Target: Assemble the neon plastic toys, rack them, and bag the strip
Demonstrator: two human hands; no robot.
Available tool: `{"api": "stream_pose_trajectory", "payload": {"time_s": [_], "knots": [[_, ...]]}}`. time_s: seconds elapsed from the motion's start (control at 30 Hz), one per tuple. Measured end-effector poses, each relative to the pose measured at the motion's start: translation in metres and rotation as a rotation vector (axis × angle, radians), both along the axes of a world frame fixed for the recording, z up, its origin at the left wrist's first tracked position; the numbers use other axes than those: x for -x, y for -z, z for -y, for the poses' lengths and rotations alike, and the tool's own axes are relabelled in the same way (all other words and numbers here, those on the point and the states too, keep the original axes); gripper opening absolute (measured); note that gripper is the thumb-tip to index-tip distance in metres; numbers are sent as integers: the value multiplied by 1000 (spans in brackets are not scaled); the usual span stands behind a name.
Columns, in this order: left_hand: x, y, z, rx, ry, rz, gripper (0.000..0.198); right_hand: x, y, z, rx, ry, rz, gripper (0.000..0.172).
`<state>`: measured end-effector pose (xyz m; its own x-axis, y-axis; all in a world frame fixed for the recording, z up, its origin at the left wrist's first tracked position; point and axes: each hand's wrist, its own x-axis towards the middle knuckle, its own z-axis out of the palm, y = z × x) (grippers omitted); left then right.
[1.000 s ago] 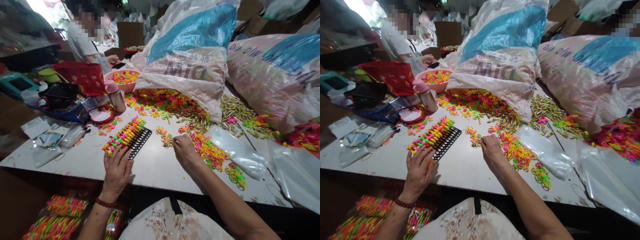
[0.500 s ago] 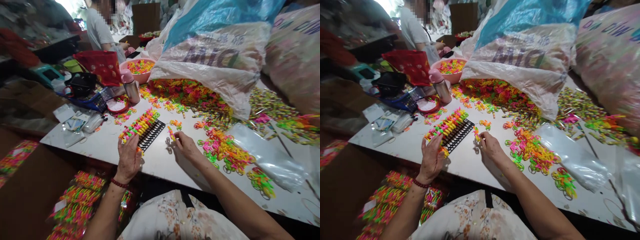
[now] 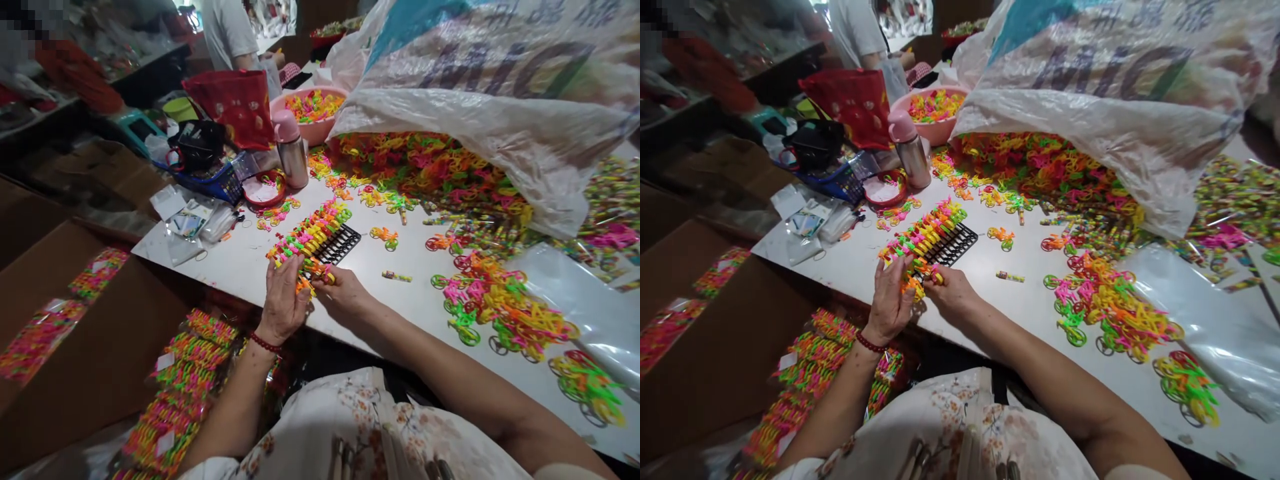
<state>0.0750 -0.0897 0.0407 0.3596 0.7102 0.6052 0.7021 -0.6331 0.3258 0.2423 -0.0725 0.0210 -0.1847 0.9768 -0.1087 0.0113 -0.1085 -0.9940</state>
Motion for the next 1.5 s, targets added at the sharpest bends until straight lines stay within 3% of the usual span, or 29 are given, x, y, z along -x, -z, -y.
{"api": "stream_pose_trajectory", "payload": {"time_s": [0.2,0.43,0.5,0.67,0.73,0.8,0.9,0.97,1.1,1.17,1.3,1.5], "knots": [[0,0,-1,-2,3,-1,63,5,-1,-3,-169,-63,279,17],[1,-1,0,9,-9,-1,63,-7,-9,2,-243,-37,213,11],[1,0,0,9,1,3,63,-13,-12,5,-194,19,153,10],[2,2,0,7,-2,2,62,-20,-15,12,204,161,-266,22],[2,3,0,2,-10,-1,62,-22,-15,12,277,203,-331,26],[1,2,0,-11,-15,-4,63,-25,-15,11,232,238,-270,29],[1,2,-1,-22,-17,-3,65,-32,-16,9,37,308,-86,29],[0,3,-1,-21,-15,2,66,-36,-19,9,52,339,-109,28],[0,4,-1,-18,-14,10,67,-40,-30,14,341,233,-441,28],[0,4,-1,-16,-11,9,68,-40,-32,17,381,193,-516,30],[1,3,-1,-5,-12,8,67,-32,-27,19,280,206,-372,32],[1,1,0,2,-12,0,65,-1,-7,5,77,89,-120,23]]}}
